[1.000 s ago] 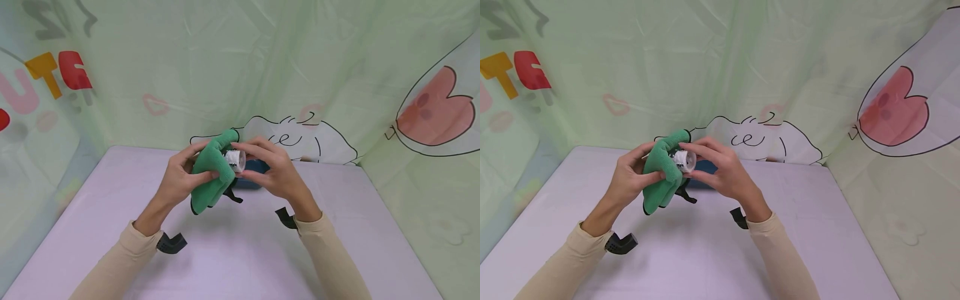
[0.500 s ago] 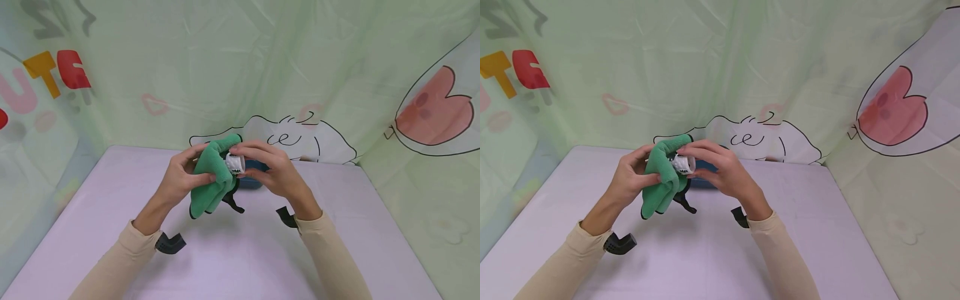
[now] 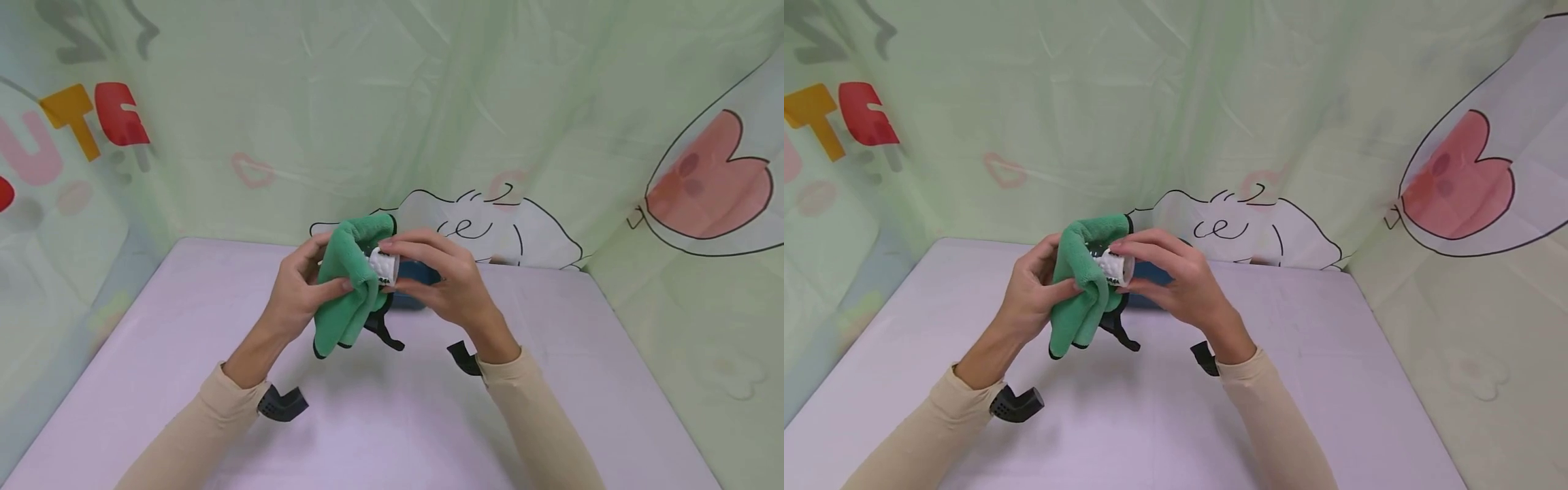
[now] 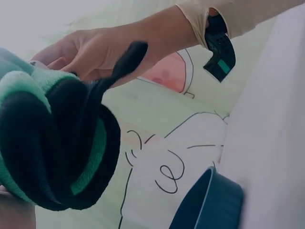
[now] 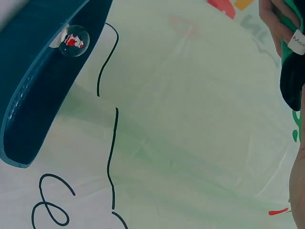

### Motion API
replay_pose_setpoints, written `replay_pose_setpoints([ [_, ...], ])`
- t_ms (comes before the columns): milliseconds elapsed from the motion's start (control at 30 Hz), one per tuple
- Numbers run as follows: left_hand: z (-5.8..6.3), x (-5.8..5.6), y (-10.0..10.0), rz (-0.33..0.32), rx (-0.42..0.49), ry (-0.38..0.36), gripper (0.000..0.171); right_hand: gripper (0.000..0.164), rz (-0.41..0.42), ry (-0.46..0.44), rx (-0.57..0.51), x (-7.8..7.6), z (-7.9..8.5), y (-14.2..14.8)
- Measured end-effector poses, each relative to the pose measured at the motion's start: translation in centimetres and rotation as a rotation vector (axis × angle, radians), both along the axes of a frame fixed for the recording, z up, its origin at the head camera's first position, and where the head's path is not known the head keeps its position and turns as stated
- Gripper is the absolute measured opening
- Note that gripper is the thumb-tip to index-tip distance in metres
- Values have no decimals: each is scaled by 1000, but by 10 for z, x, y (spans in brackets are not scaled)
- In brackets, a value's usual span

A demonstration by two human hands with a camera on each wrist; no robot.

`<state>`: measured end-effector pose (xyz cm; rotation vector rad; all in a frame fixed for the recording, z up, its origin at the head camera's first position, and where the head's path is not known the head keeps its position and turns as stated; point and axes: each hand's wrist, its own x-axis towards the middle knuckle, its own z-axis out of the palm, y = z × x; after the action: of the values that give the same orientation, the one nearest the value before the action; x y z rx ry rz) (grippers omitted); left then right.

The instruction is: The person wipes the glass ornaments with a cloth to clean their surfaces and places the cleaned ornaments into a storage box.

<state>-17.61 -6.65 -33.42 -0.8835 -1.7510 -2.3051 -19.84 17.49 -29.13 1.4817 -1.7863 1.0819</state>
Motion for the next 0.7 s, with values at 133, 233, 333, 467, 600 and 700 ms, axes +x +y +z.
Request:
replay_pose_setpoints([
  [133,-1,1,1,33,-17,44,60,45,3,-21,-19,0,-1,-1],
  [233,-2,1,2,63,-29,79,58,49,-10,-35,-26,0,-2,-1],
  [333,-2,2,2,89,-42,111,57,52,-19,-53,-30,1,-2,-2],
  [467,-1,2,2,108,-70,161,59,56,-26,-85,-30,2,-2,-2],
  [600,-1,1,0,107,-96,219,58,59,-37,-125,-26,3,-2,-1],
  [700,0,0,-1,110,-109,264,56,59,-38,-170,-25,3,-2,0],
])
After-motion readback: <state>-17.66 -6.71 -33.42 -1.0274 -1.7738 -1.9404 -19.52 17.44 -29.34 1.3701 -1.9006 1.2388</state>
